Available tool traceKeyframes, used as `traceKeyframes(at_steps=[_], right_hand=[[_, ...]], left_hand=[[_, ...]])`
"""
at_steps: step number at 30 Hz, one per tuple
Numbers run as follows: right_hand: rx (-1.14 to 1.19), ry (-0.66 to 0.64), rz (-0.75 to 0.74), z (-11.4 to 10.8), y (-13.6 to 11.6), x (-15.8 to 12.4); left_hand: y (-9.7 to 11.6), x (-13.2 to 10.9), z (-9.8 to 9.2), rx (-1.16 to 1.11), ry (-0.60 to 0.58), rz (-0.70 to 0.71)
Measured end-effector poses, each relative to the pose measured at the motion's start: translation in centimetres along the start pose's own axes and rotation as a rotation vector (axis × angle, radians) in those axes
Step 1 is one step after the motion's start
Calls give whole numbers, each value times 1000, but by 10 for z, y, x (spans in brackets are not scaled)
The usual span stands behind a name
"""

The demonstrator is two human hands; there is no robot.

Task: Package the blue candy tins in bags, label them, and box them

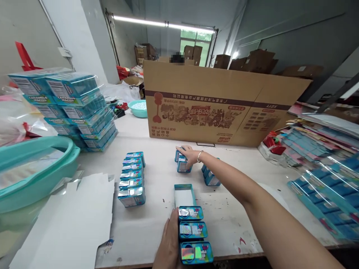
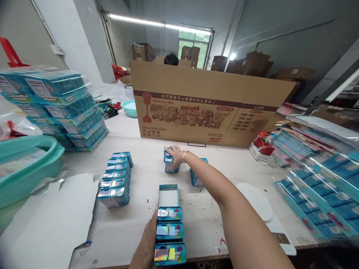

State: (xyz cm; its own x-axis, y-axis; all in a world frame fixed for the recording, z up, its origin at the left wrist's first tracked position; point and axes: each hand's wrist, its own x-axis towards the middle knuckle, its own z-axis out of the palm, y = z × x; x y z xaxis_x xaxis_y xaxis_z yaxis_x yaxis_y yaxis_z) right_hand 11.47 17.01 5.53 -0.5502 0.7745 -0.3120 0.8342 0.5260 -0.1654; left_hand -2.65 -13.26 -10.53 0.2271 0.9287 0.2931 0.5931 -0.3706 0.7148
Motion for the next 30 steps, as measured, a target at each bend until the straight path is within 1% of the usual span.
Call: traceKeyframes(at_steps=[2,5,8,11,13,14,16,19,21,24,27,30], right_hand=[[42,69,-13,13,2,5],[57,182,-1,25,5,-8],[96,258,-15,25,4,-36],[182,394,-125,22,-9,-69],[234,432,-210,27,-23,-90],[248,420,-241,31,-31,-99],[245,349,-261,42,-45,-113],[188,251,-202,52,-57,-123],[133,202,-167,51,-58,-125],[66,115,-167,41,-57,-125],[39,74,-157,34,-57,-126],[16,6,-158,32,-57,-128]], left_hand=[[1,0,4,-10,46,-39],[4,4,4,-34,66,-84],[9,9,-1,-37,54,-62],[12,11,-6,-48,26,-37],[14,11,-8,-58,-5,-61],[14,11,-8,-58,-23,-77],[16,11,-8,-49,-55,-88],[18,12,-9,-40,-92,-90],[19,12,-9,-32,-103,-99],[21,12,-10,-2,-98,-92],[22,12,-9,9,-97,-77],[22,11,-7,-5,-101,-75]])
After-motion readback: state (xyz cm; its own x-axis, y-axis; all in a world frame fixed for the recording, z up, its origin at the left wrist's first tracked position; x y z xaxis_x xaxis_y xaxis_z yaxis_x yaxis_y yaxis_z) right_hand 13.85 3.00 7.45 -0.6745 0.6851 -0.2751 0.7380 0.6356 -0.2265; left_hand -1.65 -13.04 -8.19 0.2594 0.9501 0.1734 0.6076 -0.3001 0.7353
